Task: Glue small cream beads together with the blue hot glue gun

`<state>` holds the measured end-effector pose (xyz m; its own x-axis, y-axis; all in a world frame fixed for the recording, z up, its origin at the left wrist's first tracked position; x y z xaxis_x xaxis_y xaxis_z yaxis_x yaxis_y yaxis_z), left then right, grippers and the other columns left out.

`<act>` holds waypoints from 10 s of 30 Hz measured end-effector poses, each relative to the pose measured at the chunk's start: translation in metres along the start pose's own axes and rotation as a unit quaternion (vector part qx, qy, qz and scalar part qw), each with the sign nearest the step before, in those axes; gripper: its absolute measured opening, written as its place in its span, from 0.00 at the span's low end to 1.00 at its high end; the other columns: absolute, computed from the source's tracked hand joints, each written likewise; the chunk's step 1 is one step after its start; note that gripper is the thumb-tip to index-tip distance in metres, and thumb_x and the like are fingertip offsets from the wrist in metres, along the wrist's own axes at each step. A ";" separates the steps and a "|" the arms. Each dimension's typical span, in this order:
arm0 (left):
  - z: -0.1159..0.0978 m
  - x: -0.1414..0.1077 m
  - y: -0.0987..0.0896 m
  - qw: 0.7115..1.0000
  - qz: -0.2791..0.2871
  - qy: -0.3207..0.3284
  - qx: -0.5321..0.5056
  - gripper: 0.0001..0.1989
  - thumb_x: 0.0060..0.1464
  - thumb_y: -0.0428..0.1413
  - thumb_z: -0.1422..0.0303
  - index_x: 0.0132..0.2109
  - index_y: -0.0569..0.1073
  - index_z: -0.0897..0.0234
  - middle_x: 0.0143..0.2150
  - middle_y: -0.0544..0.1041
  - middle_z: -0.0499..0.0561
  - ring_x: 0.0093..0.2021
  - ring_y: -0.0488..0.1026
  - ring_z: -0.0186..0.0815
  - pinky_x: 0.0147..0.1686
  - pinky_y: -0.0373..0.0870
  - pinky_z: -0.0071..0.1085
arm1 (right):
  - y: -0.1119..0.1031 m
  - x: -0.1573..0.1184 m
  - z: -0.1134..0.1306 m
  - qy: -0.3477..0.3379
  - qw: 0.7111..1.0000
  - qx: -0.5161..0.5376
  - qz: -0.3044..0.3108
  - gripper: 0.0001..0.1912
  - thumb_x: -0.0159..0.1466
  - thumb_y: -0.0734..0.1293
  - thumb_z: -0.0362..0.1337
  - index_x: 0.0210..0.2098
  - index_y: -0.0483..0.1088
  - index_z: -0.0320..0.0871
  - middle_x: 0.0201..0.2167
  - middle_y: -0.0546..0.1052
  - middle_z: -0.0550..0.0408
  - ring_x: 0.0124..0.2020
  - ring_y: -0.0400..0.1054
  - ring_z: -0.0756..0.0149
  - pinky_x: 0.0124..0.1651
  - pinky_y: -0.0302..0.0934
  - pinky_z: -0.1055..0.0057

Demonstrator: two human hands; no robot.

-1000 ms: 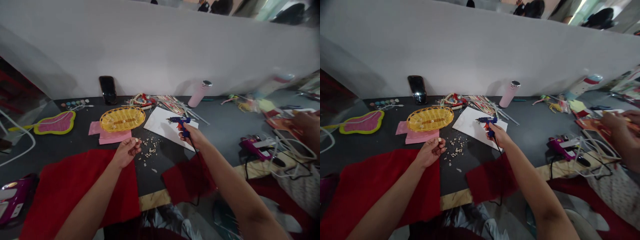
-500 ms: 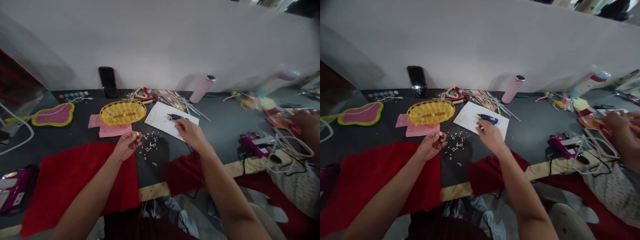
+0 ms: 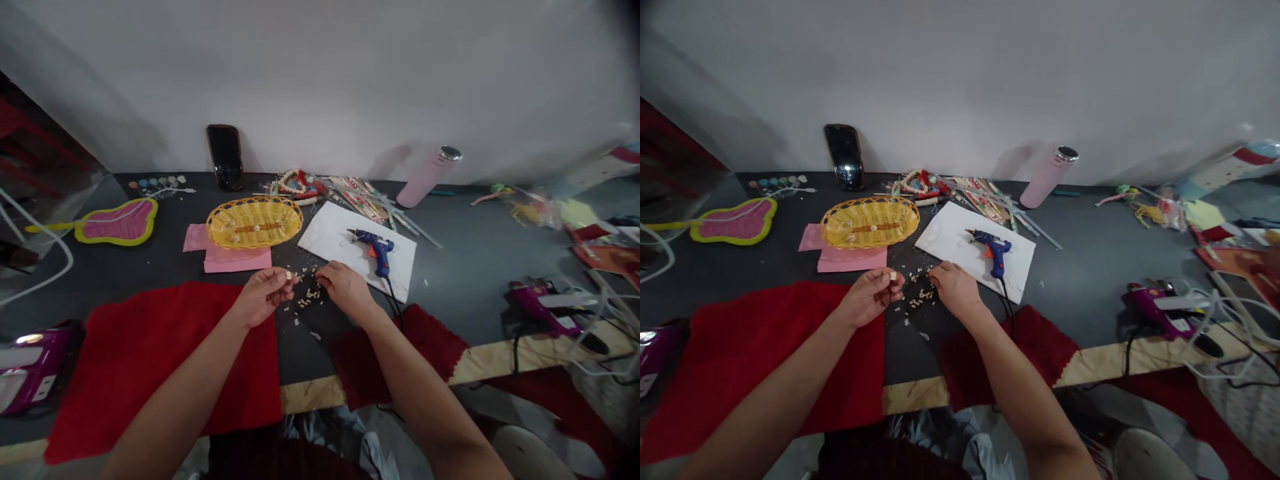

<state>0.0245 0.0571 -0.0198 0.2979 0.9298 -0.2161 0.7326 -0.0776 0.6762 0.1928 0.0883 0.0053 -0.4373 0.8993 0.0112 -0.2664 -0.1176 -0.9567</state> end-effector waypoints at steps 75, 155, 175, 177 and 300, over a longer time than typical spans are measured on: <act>0.014 -0.006 0.012 0.996 0.030 -0.064 0.049 0.13 0.41 0.65 0.65 0.30 0.75 0.71 0.25 0.75 0.50 0.25 0.71 0.28 0.31 0.66 0.26 | -0.023 -0.023 0.043 -0.199 0.912 0.317 -0.170 0.10 0.61 0.65 0.34 0.42 0.71 0.46 0.35 0.73 0.50 0.38 0.68 0.66 0.40 0.67 0.67; 0.008 -0.008 0.014 0.995 0.006 -0.057 0.083 0.10 0.42 0.64 0.68 0.32 0.76 0.71 0.27 0.76 0.51 0.26 0.72 0.27 0.30 0.68 0.23 | -0.015 -0.021 0.042 -0.198 0.904 0.341 -0.167 0.10 0.62 0.64 0.32 0.43 0.70 0.45 0.35 0.73 0.51 0.37 0.68 0.66 0.40 0.66 0.68; -0.012 0.000 -0.009 0.996 -0.050 0.044 -0.057 0.05 0.45 0.61 0.71 0.30 0.74 0.69 0.33 0.76 0.51 0.27 0.69 0.26 0.31 0.71 0.25 | -0.010 -0.013 0.017 -0.045 0.896 0.411 -0.164 0.08 0.64 0.62 0.37 0.38 0.72 0.44 0.31 0.74 0.54 0.27 0.67 0.70 0.32 0.63 0.72; -0.012 -0.001 -0.008 0.996 -0.055 0.038 -0.051 0.06 0.44 0.62 0.71 0.31 0.75 0.70 0.32 0.77 0.52 0.27 0.69 0.26 0.31 0.71 0.25 | -0.018 -0.016 0.016 -0.036 0.897 0.410 -0.161 0.09 0.63 0.62 0.38 0.38 0.73 0.44 0.29 0.74 0.55 0.26 0.66 0.71 0.31 0.62 0.73; -0.001 0.002 -0.003 0.998 -0.055 0.035 -0.004 0.09 0.42 0.64 0.68 0.32 0.77 0.69 0.23 0.72 0.48 0.25 0.68 0.26 0.30 0.69 0.25 | -0.012 -0.036 -0.006 -0.121 0.784 0.593 0.136 0.19 0.64 0.57 0.52 0.35 0.64 0.41 0.23 0.63 0.57 0.23 0.54 0.72 0.28 0.49 0.71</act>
<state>0.0219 0.0594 -0.0214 0.1720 0.9552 -0.2408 0.7539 0.0297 0.6563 0.2168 0.0594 0.0150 -0.7284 0.6835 0.0464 -0.6839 -0.7295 0.0098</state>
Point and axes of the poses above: each hand's wrist, its own x-axis towards the middle knuckle, its own y-axis out of the palm, z = x × y, the point moved 5 cm from there along x, towards the middle knuckle
